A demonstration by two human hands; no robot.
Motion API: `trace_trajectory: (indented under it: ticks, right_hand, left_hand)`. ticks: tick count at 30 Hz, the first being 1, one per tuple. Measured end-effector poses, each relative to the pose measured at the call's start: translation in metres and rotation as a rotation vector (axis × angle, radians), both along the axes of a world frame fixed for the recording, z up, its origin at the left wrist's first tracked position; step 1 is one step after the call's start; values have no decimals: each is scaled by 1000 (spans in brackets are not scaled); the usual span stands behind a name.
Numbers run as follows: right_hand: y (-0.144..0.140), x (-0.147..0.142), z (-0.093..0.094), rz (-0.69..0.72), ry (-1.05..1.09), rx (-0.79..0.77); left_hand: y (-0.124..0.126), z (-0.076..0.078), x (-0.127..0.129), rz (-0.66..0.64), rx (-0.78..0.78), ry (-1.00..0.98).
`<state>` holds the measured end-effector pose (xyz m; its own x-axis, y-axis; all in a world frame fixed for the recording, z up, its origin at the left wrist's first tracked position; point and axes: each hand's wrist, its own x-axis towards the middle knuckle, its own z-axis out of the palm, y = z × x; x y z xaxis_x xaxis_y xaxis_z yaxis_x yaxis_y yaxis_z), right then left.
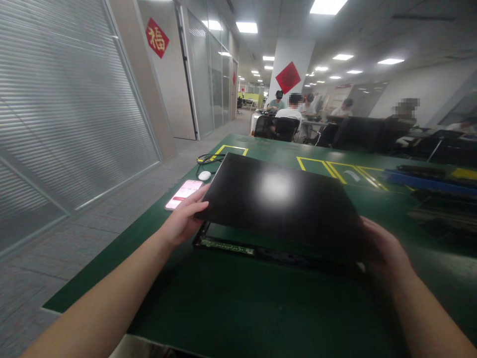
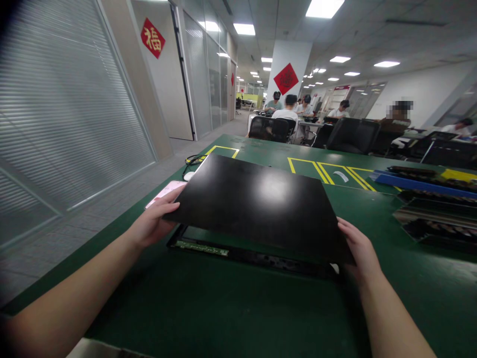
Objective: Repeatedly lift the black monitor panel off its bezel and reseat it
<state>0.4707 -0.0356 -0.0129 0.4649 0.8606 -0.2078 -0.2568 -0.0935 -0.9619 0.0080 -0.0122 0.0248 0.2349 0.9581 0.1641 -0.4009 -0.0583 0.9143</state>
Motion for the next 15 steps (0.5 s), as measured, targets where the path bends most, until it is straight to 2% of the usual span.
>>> trace_trajectory:
  ticks: [2, 4, 8, 10, 12, 15]
  right_hand:
    - [-6, -4, 11, -52, 136, 113]
    - [-11, -6, 18, -127, 250, 147]
    - [-17, -8, 27, -207, 341, 47]
    - [-18, -8, 30, -228, 330, 54]
    - [-17, -8, 31, -285, 322, 85]
    - [-16, -5, 32, -369, 289, 150]
  left_hand:
    - [1, 0, 1, -7, -5, 5]
    - [0, 0, 3, -37, -18, 18]
    - [-3, 0, 7, -86, -79, 39]
    - [-3, -2, 7, -78, -95, 89]
    - [0, -7, 6, -19, -59, 249]
    - [7, -17, 0, 160, 118, 713]
